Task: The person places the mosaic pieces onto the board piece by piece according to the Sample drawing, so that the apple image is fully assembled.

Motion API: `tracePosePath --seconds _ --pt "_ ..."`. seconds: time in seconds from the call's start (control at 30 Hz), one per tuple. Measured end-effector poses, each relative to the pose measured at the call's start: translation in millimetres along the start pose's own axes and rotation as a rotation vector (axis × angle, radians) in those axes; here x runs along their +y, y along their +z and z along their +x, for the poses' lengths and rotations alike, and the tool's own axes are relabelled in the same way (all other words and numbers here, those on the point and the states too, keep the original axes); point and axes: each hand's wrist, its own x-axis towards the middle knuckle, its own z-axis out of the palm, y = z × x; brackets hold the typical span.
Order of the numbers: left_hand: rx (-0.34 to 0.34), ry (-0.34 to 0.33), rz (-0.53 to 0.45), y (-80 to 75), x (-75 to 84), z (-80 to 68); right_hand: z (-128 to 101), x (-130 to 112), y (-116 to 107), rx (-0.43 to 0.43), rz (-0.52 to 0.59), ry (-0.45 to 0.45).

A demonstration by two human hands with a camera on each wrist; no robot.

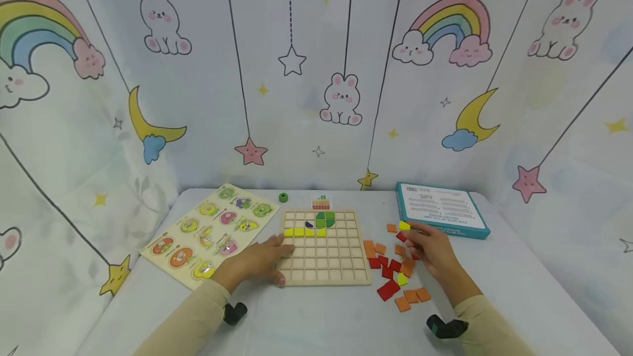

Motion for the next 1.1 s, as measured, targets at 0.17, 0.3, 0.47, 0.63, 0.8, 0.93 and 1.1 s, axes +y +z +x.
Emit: tracePosePath --seconds 0.17,0.3,0.47,0.63,0.8,0.93,1.1 --pt "0.006 0.011 0.014 0.9 -0.6 -1.5 24.4 -2.9 52.4 -0.050 0.011 0.055" --pt "0.007 0.013 0.018 1.3 -1.9 -1.3 37.4 0.8 95.4 -0.138 -0.061 0.001" --pt "0.003 0.018 0.013 3.1 -3.8 0.1 44.1 6.7 134.2 -0.187 -0.257 -0.117" --pt "0.006 0.014 0.001 3.7 -4.3 -0.8 45.7 9.6 151.3 -0.158 -0.493 -0.184" --pt "0.004 0.009 -0.005 4.5 -4.5 -1.2 47.1 15.4 156.1 -0.139 -0.618 -0.230" --pt "0.002 0.013 -0.005 4.9 -4.9 -1.0 46.8 16.2 156.6 -0.129 -0.618 -0.236" --pt "0.007 0.015 0.004 3.7 -4.4 -1.1 42.0 6.5 140.7 -0.102 -0.493 -0.156"
